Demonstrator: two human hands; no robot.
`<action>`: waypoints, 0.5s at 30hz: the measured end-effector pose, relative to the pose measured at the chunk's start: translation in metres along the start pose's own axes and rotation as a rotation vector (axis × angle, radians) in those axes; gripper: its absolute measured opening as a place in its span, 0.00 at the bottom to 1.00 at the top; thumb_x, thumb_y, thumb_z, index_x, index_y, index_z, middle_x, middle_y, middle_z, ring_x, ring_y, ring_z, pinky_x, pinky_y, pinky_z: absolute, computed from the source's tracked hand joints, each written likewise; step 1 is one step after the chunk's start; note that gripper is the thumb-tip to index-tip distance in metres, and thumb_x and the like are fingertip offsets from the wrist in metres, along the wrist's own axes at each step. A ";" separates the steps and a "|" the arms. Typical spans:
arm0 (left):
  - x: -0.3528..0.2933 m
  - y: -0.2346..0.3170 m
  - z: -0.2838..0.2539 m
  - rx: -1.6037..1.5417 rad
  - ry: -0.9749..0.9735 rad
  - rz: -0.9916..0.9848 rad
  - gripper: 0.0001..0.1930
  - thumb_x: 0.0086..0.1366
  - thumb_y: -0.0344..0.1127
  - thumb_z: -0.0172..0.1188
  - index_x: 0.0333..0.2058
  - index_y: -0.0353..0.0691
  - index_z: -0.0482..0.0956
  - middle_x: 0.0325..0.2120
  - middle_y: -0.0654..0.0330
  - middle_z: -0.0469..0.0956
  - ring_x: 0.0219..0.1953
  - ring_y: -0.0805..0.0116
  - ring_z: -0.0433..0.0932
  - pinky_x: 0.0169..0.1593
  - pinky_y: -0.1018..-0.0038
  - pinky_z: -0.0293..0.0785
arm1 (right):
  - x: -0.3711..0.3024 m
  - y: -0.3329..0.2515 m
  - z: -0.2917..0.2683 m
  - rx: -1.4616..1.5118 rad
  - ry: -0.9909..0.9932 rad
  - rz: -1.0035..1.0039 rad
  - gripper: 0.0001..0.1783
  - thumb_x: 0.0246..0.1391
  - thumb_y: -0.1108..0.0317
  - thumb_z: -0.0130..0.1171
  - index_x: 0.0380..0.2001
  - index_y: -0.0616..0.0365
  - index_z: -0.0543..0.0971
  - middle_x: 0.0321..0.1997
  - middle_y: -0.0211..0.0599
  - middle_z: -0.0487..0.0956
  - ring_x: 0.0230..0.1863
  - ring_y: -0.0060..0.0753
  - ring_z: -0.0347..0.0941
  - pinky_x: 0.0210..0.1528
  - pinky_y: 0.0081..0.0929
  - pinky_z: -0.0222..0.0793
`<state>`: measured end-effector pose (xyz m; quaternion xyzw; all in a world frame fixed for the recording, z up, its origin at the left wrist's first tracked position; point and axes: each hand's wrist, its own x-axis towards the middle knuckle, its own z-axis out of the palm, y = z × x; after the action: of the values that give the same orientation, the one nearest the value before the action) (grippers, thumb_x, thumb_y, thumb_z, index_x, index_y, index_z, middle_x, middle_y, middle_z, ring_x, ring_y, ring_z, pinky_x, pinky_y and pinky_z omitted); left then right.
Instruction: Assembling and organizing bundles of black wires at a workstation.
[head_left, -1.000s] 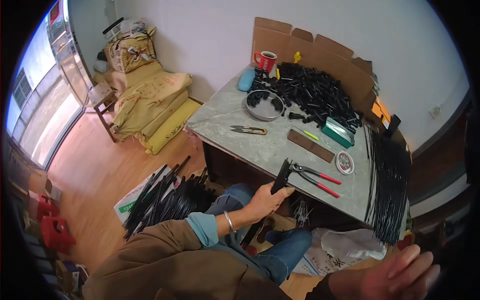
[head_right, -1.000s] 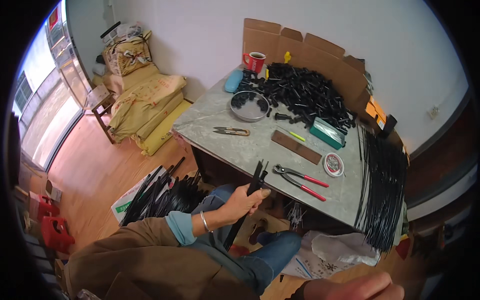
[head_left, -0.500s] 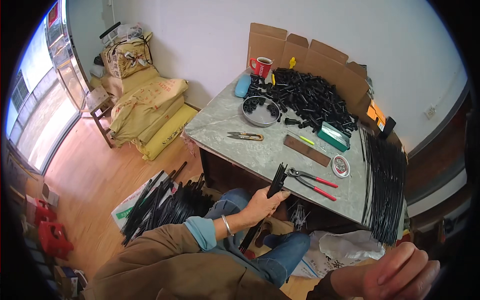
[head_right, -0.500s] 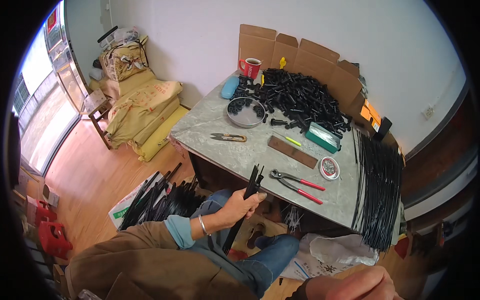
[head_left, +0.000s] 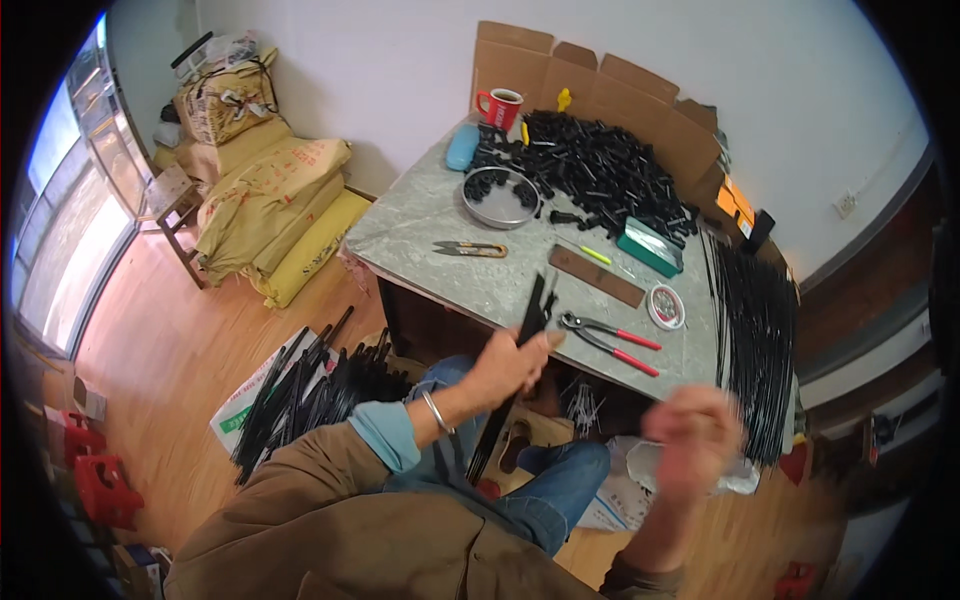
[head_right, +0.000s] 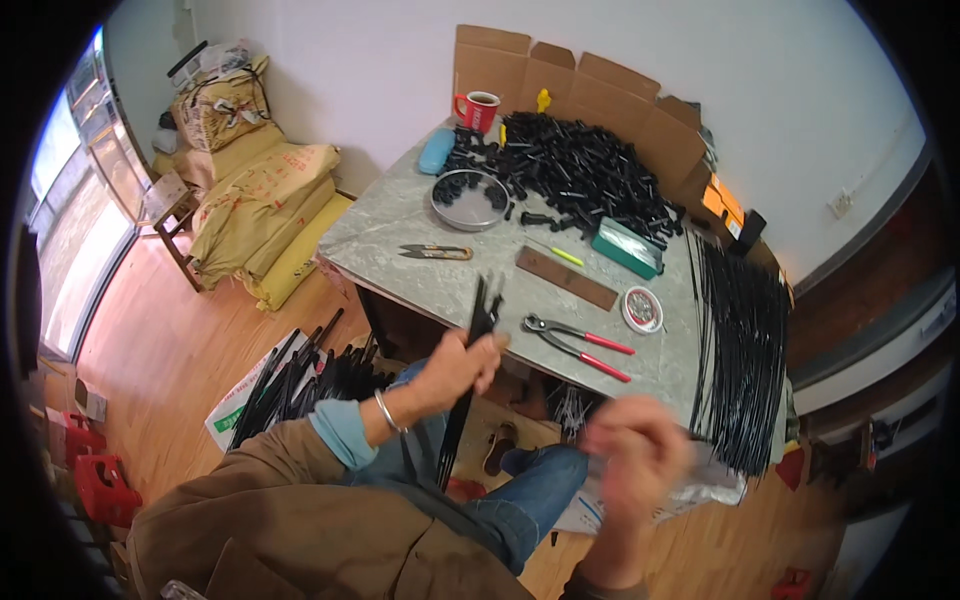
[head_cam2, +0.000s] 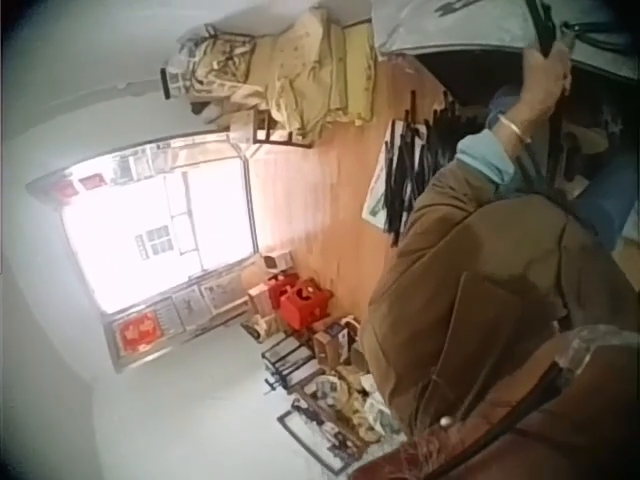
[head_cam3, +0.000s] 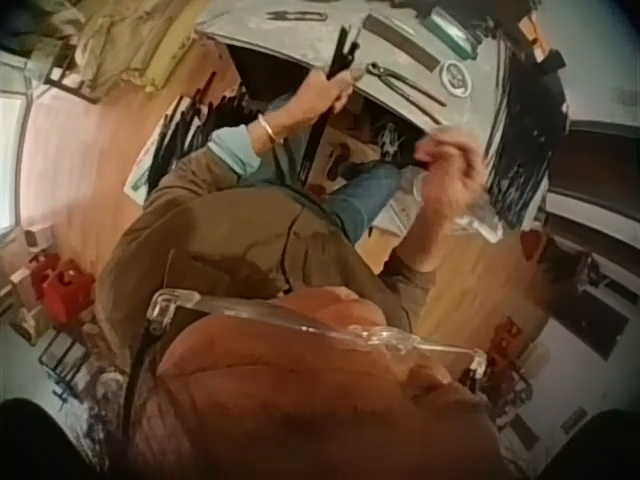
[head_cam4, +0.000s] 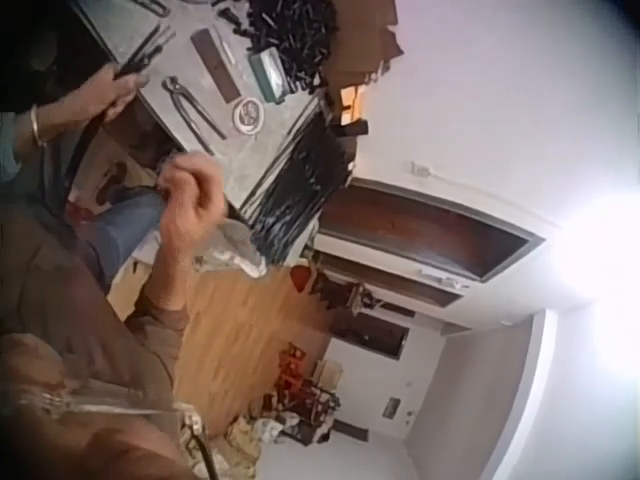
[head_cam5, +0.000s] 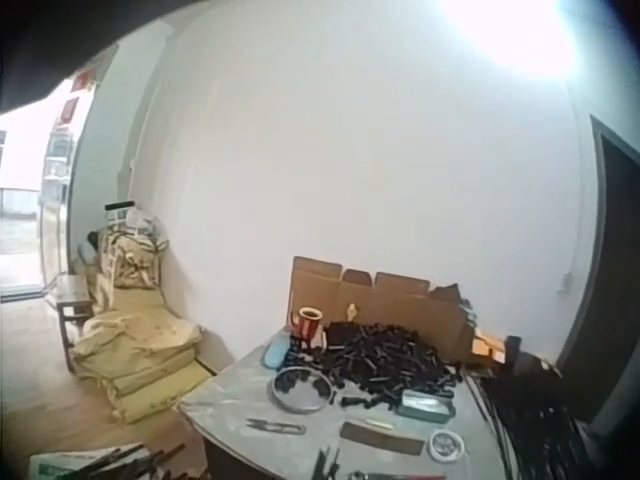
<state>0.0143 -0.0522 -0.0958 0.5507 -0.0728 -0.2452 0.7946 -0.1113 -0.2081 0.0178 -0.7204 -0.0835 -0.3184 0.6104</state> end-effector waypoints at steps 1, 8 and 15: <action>0.006 0.012 -0.005 -0.005 0.013 0.091 0.18 0.65 0.47 0.57 0.22 0.42 0.68 0.14 0.70 0.65 0.14 0.81 0.62 0.17 0.81 0.58 | -0.013 0.015 0.004 0.024 -0.133 0.437 0.09 0.56 0.71 0.51 0.24 0.62 0.75 0.20 0.34 0.74 0.18 0.20 0.67 0.18 0.19 0.63; 0.016 0.136 -0.011 -0.522 -0.071 0.524 0.21 0.66 0.56 0.52 0.23 0.48 0.61 0.14 0.69 0.57 0.15 0.75 0.59 0.21 0.76 0.59 | -0.133 0.107 0.044 1.026 -0.261 0.938 0.34 0.57 0.60 0.58 0.64 0.55 0.58 0.59 0.46 0.68 0.44 0.35 0.75 0.38 0.30 0.76; -0.037 -0.002 0.003 -0.746 0.006 -0.186 0.30 0.66 0.65 0.41 0.38 0.39 0.71 0.30 0.53 0.76 0.33 0.59 0.76 0.42 0.64 0.74 | -0.125 0.074 -0.098 0.384 0.384 0.232 0.20 0.59 0.48 0.53 0.43 0.51 0.71 0.42 0.33 0.70 0.23 0.20 0.67 0.16 0.18 0.66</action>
<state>-0.0197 -0.0379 -0.0912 0.2285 0.0740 -0.3245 0.9149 -0.2066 -0.2836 -0.1088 -0.5230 0.0578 -0.3553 0.7726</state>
